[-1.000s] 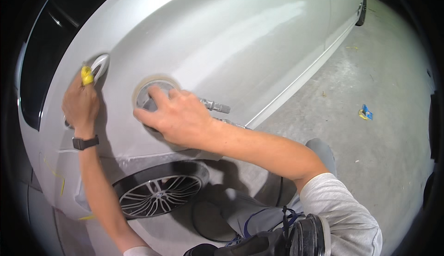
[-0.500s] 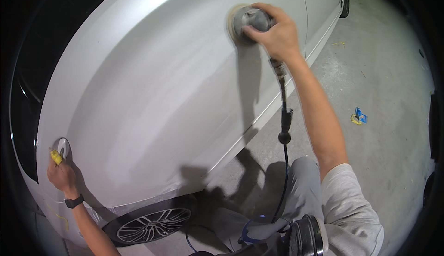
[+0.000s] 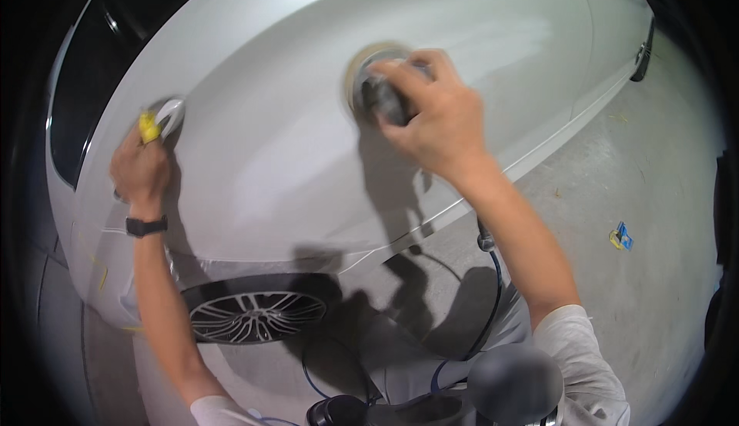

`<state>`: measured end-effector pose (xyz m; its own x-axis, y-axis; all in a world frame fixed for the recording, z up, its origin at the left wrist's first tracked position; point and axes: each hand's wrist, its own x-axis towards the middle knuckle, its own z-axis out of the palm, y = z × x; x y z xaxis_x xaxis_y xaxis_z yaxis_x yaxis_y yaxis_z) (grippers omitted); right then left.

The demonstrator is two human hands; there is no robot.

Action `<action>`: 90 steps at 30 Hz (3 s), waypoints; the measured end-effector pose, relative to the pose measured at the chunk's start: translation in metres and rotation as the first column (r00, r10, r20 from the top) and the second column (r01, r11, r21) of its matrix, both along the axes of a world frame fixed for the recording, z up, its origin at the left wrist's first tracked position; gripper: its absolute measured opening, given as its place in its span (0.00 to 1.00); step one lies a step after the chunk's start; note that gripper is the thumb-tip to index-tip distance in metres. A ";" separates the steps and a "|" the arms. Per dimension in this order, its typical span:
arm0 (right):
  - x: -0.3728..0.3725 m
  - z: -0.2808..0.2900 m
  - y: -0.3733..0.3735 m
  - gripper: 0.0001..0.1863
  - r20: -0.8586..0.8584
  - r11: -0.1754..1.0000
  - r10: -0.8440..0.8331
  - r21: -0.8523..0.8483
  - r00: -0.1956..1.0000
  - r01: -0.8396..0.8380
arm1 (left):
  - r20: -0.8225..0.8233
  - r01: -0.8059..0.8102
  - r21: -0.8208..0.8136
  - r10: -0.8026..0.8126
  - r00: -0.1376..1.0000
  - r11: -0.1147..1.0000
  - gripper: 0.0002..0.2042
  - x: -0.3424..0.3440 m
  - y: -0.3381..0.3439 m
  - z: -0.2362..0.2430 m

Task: The person uses a rotary polisher to smooth the paint on the rear quarter panel of a white car. They hold a small yellow tool in the left hand while operating the polisher with the right hand, moving it in circular motions across the panel.

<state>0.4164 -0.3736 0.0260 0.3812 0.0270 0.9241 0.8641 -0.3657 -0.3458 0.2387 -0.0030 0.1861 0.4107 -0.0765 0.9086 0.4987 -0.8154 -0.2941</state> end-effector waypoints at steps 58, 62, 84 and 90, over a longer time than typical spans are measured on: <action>0.061 -0.022 -0.036 0.24 0.009 1.000 0.013 -0.019 1.000 -0.013 | 0.018 0.095 0.091 -0.097 0.995 0.991 0.15 -0.024 0.090 -0.001; 0.159 -0.032 -0.134 0.29 -0.060 0.954 -0.178 0.233 0.982 0.187 | 0.044 0.023 0.030 -0.024 0.999 0.999 0.16 -0.022 0.091 -0.002; 0.208 -0.031 -0.177 0.25 -0.222 0.929 -0.189 0.275 0.957 0.247 | 0.018 -0.017 0.049 0.016 1.000 0.999 0.14 -0.031 0.103 -0.002; 0.193 -0.115 -0.168 0.27 -0.263 0.902 -0.085 0.390 0.961 0.186 | 0.029 -0.013 0.109 0.010 1.000 0.994 0.13 -0.032 0.116 0.001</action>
